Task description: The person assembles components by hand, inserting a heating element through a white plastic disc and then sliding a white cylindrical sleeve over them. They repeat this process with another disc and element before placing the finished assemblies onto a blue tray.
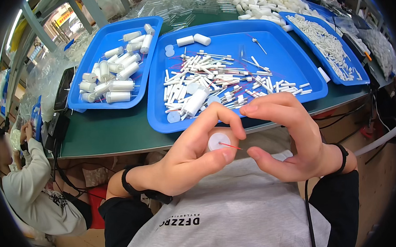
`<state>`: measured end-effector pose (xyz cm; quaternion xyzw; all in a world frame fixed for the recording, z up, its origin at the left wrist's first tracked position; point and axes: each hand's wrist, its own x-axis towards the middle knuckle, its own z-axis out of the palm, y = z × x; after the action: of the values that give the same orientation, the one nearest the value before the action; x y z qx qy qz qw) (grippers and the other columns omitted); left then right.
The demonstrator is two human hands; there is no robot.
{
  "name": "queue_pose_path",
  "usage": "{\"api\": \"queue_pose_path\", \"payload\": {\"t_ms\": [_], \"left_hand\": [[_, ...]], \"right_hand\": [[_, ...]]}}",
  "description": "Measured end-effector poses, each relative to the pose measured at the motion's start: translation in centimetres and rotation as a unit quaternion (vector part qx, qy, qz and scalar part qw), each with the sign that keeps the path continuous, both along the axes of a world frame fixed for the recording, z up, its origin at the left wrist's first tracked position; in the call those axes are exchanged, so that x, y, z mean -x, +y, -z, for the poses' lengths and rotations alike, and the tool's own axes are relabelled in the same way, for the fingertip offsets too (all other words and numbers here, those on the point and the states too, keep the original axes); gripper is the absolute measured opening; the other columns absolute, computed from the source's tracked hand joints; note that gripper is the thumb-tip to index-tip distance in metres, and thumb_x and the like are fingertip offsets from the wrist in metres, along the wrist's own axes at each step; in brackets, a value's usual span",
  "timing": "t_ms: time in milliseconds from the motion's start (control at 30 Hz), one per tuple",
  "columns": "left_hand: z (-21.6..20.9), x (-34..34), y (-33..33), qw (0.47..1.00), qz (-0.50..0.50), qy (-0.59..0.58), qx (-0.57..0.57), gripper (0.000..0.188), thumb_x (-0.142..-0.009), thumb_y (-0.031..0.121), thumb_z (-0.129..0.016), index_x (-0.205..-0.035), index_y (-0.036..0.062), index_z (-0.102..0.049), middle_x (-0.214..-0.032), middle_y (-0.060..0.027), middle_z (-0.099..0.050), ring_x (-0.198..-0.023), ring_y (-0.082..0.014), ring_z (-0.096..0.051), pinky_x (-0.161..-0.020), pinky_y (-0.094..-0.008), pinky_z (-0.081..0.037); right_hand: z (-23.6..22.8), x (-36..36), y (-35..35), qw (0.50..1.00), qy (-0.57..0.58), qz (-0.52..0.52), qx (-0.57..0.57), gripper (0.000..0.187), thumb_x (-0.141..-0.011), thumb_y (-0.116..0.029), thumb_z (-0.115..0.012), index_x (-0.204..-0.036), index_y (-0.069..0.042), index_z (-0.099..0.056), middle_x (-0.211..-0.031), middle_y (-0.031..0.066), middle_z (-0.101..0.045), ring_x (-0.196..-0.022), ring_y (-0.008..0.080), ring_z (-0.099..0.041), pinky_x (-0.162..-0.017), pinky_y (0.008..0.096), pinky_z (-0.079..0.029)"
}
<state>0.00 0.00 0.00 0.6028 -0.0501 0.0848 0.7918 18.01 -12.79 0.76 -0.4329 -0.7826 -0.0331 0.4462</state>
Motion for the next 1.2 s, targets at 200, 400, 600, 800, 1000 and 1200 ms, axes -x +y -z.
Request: {"api": "queue_pose_path", "payload": {"t_ms": [200,400,600,800,1000,1200], "left_hand": [[-0.1,0.3,0.2,0.995,-0.056,-0.044,-0.065,0.024,-0.091,0.011,-0.051,-0.111,0.0051,-0.039,-0.090,-0.0023,-0.045,-0.076,-0.0060,-0.040,-0.067,-0.0211,-0.034],[0.6,-0.2,-0.2,0.992,0.029,-0.058,0.108,0.031,-0.090,0.012,-0.050,-0.116,0.0070,-0.035,-0.083,-0.0059,-0.049,-0.074,-0.0107,-0.044,-0.069,-0.0241,-0.037],[-0.7,-0.6,-0.2,0.997,0.050,0.002,0.059,0.030,-0.093,0.016,-0.045,-0.118,0.0061,-0.032,-0.096,-0.0120,-0.053,-0.086,-0.0148,-0.048,-0.081,-0.0304,-0.040],[0.2,-0.6,-1.5,0.998,-0.032,-0.045,0.037,0.019,-0.096,0.012,-0.043,-0.112,0.0059,-0.034,-0.094,-0.0095,-0.051,-0.083,-0.0127,-0.048,-0.075,-0.0275,-0.041],[0.1,-0.3,-0.8,0.995,0.051,-0.037,0.077,0.019,-0.093,0.016,-0.050,-0.104,0.0078,-0.036,-0.082,-0.0023,-0.043,-0.061,-0.0057,-0.036,-0.052,-0.0209,-0.031],[0.0,0.2,-0.3,0.998,0.031,-0.003,0.050,0.019,-0.090,0.017,-0.050,-0.103,0.0062,-0.039,-0.076,-0.0011,-0.043,-0.055,-0.0048,-0.035,-0.049,-0.0212,-0.029]], "right_hand": [[-0.3,-0.2,-0.2,1.000,-0.010,0.011,0.020,0.056,-0.067,0.005,-0.068,-0.119,0.006,-0.048,-0.112,0.0184,-0.057,-0.103,0.0283,-0.056,-0.085,0.0345,-0.046],[-0.3,-0.1,-0.2,0.999,-0.016,0.021,0.019,0.053,-0.067,0.005,-0.068,-0.117,0.006,-0.050,-0.111,0.0181,-0.058,-0.101,0.0284,-0.057,-0.084,0.0336,-0.047],[-0.4,-0.2,-0.2,0.999,-0.009,0.025,0.019,0.049,-0.067,0.008,-0.063,-0.115,0.006,-0.051,-0.109,0.0176,-0.059,-0.100,0.0277,-0.057,-0.083,0.0337,-0.046],[-0.3,-0.5,-0.4,0.996,0.045,-0.010,0.075,0.041,-0.074,0.003,-0.056,-0.114,0.006,-0.051,-0.108,0.0174,-0.059,-0.096,0.0261,-0.057,-0.085,0.0348,-0.045],[-0.6,-0.1,-0.6,0.987,0.086,-0.026,0.135,0.039,-0.078,-0.003,-0.053,-0.115,0.007,-0.050,-0.109,0.0174,-0.058,-0.095,0.0244,-0.055,-0.084,0.0346,-0.045],[-0.5,0.2,-0.6,0.984,0.115,-0.033,0.129,0.031,-0.083,-0.003,-0.061,-0.111,0.006,-0.054,-0.097,0.0159,-0.059,-0.085,0.0238,-0.058,-0.076,0.0321,-0.048]]}}
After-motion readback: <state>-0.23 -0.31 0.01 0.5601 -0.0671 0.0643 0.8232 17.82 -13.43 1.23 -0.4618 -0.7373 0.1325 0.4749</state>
